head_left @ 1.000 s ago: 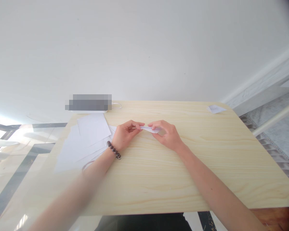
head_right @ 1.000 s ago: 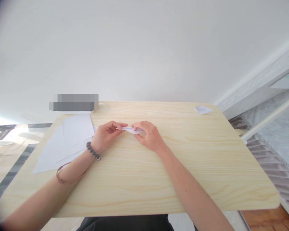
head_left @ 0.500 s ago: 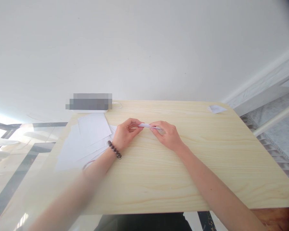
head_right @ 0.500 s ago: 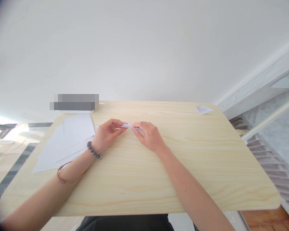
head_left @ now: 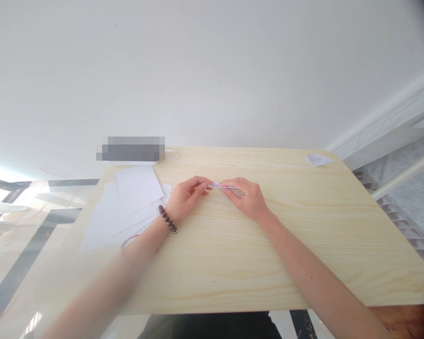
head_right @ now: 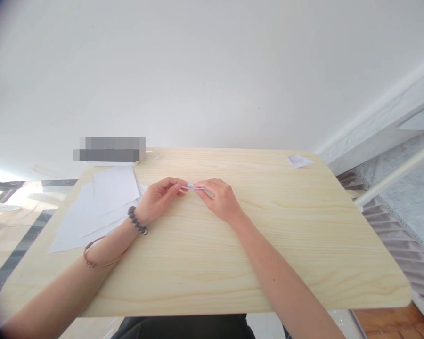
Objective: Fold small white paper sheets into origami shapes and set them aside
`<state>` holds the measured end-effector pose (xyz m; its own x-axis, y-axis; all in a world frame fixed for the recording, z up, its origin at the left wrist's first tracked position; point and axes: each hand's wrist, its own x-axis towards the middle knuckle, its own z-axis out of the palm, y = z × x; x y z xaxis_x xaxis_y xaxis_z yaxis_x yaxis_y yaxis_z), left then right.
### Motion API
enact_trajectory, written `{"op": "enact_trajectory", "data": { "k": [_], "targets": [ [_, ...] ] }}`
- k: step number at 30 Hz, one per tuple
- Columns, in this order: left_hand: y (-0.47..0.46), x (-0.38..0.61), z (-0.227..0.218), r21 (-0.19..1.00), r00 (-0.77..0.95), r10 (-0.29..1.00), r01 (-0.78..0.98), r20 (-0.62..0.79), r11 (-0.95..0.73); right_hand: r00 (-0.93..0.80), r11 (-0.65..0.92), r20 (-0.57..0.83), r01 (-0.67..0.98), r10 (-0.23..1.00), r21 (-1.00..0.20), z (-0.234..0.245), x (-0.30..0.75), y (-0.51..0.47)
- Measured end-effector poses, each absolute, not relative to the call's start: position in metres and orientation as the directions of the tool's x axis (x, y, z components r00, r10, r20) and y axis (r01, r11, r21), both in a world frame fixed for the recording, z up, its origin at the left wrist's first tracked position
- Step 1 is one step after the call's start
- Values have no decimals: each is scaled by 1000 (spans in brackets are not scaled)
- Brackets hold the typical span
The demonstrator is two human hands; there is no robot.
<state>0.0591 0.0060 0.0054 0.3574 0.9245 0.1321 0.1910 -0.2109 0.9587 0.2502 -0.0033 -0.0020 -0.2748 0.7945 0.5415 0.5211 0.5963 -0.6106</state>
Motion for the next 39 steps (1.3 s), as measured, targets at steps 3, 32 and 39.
{"op": "enact_trajectory", "data": {
  "k": [3, 32, 39],
  "targets": [
    [6, 61, 5, 980, 338, 930, 85, 143, -181, -264, 594, 548, 528, 794, -607, -1, 250, -4],
    [5, 52, 9, 817, 489, 867, 457, 100, -352, -362, 610, 492, 506, 792, -610, 3, 252, -5],
    [6, 51, 8, 614, 533, 824, 591, 191, -524, -389, 623, 486, 503, 782, -599, 2, 251, -5]
  ]
}}
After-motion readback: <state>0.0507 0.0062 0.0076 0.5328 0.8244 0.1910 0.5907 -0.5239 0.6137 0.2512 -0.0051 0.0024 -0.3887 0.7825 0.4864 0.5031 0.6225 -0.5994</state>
